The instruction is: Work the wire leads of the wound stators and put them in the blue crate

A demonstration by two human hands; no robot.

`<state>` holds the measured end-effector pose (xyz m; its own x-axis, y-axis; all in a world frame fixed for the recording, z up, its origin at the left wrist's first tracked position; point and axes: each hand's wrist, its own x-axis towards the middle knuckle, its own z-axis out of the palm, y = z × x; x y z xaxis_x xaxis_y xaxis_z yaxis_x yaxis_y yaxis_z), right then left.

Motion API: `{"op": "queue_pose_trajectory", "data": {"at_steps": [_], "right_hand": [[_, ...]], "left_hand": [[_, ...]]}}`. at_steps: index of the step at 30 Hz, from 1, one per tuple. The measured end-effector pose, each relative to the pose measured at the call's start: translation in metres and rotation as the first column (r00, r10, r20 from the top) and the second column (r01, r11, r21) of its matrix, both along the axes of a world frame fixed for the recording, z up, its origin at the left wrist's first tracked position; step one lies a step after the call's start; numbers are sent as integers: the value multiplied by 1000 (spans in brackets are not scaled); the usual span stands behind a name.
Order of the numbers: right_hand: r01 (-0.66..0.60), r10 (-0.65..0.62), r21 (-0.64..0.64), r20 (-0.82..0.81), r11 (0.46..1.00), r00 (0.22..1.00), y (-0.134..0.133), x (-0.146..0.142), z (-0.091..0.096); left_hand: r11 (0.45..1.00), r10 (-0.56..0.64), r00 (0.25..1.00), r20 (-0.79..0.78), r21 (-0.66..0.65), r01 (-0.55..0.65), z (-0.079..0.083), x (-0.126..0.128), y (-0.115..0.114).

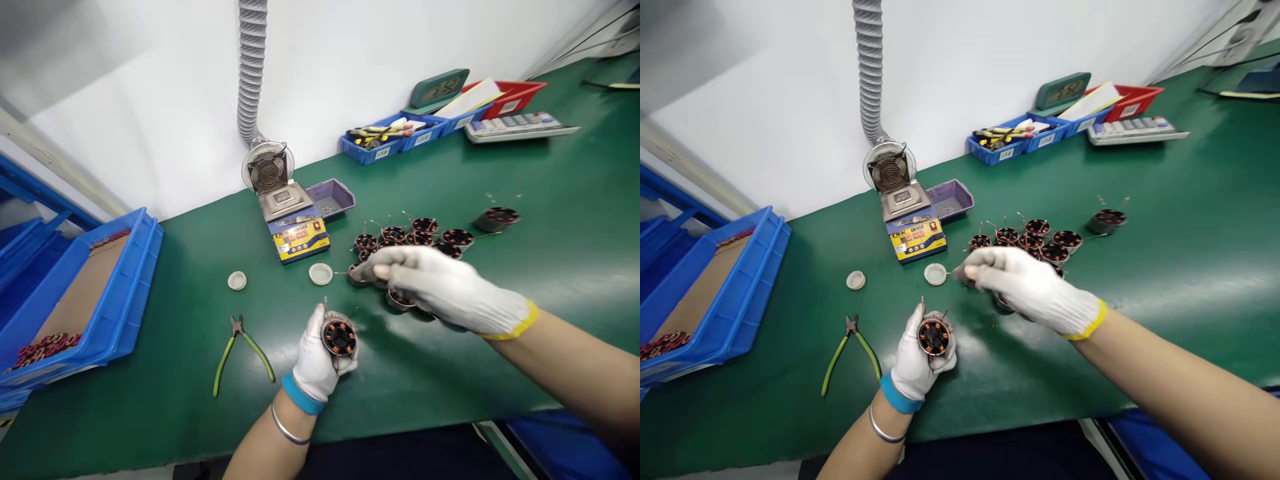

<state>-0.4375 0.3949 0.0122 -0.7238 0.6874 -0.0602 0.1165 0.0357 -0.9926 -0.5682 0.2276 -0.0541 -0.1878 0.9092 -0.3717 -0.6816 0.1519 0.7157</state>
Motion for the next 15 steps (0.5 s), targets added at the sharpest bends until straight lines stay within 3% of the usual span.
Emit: {"op": "queue_pose_trajectory", "data": {"at_steps": [1,3,6,8,11,13,15], "right_hand": [[-150,150,-5,44,989,988,1,-3,-1],[-413,412,6,57,911,909,0,-10,-5],[-604,602,78,57,793,797,-2,-23,-9],[-645,644,110,49,757,764,-3,-30,-7],[-649,657,245,59,720,752,-7,-33,2],[-611,624,415,123,674,772,-11,-31,9],[-511,526,632,186,583,830,-17,-27,15]], "left_hand": [[998,-59,998,20,29,59,0,-1,1],[986,-156,987,36,69,154,-1,-3,2],[964,-258,966,31,79,255,-6,-5,2],[957,-283,959,24,68,281,-8,-3,0],[974,-223,975,1,33,223,-9,2,-4],[987,-160,987,-5,2,160,-9,6,-5],[999,-51,999,14,-6,51,-7,7,-4]]}}
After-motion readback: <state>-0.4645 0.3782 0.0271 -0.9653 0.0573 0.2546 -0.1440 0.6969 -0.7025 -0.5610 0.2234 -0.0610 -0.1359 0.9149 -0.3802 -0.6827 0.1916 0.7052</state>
